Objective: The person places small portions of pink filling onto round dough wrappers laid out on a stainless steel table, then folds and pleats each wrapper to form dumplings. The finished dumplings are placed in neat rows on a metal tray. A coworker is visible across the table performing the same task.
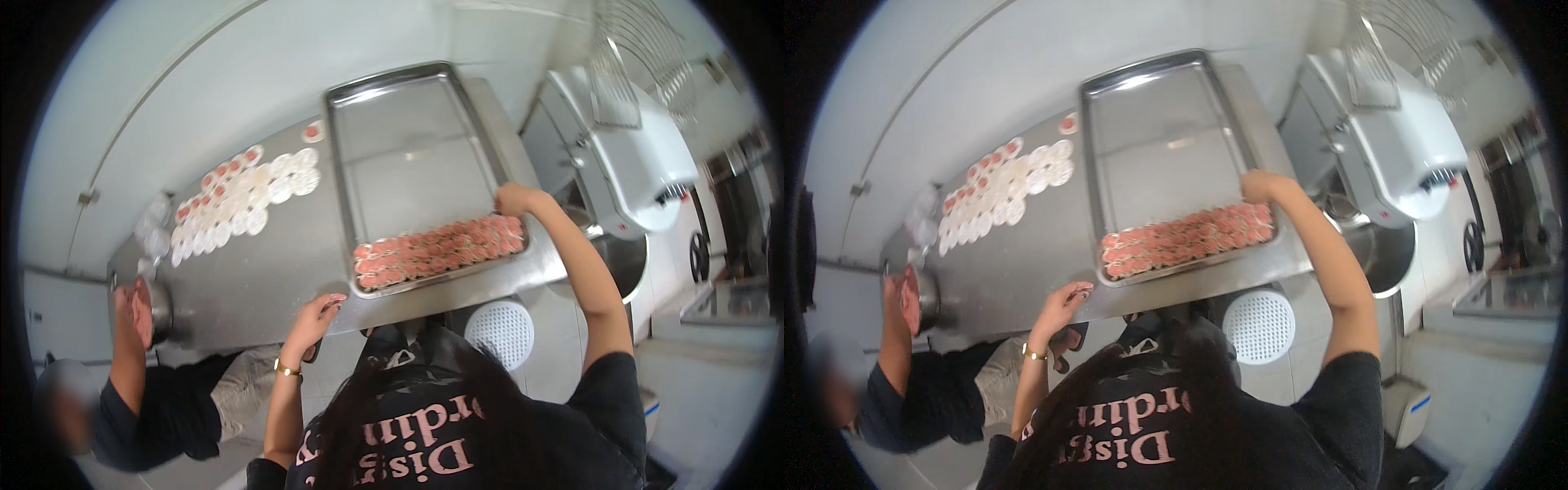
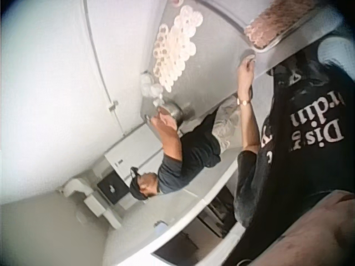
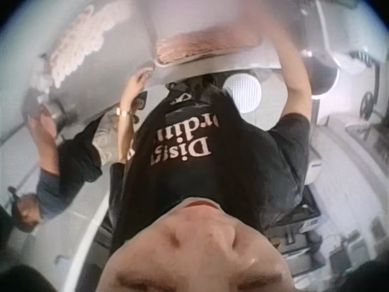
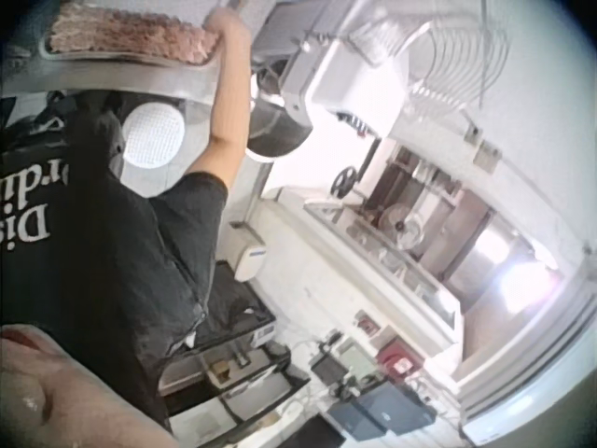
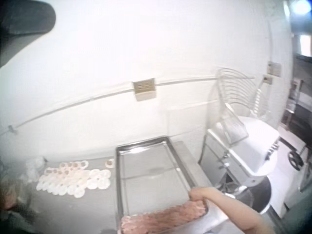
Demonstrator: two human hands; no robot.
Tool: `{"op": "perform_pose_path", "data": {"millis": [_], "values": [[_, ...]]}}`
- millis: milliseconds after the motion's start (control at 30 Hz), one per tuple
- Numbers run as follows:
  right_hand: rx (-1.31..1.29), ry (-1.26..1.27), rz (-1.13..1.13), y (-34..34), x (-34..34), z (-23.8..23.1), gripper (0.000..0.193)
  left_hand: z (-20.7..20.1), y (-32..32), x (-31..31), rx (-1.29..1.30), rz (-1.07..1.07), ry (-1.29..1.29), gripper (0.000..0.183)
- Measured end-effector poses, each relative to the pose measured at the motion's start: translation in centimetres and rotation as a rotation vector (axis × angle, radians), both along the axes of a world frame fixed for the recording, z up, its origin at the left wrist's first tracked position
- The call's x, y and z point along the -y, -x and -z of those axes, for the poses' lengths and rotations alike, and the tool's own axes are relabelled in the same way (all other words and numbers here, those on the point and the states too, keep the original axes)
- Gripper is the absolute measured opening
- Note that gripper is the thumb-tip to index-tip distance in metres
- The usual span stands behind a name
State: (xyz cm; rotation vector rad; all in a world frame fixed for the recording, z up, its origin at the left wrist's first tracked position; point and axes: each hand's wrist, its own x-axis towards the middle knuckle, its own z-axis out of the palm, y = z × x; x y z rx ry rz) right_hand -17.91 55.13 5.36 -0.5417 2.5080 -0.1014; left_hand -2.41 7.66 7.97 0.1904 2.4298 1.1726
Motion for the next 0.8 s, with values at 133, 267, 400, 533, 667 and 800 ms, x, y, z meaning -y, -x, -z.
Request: {"op": "perform_pose_path", "data": {"millis": [133,267,400,533,667,800], "values": [[-0.055,0.221,0.123,0.4,-0.9,-0.8,0.026,0.4,0.0,1.3,-0.066,-0.046,0.009,0.024],[-0.140,0.504,0.288,-0.3,-1.3,-2.1,0.032,1.4,4.2,3.1,-0.176,-0.164,0.085,0.021],[-0.199,0.687,0.461,-2.9,-0.9,-3.3,0.033,2.8,14.2,4.6,-0.405,-0.264,0.098,0.023],[-0.231,0.809,0.635,-8.1,0.7,-3.8,0.033,4.5,26.3,5.5,-0.544,-0.296,0.167,0.025],[-0.196,0.835,0.873,-15.1,2.0,-5.4,0.035,8.6,37.5,5.6,-0.590,-0.338,0.186,0.019],[-0.306,0.766,1.197,-23.9,2.7,-7.4,0.036,11.2,44.9,6.1,-0.577,-0.163,0.384,0.026]]}}
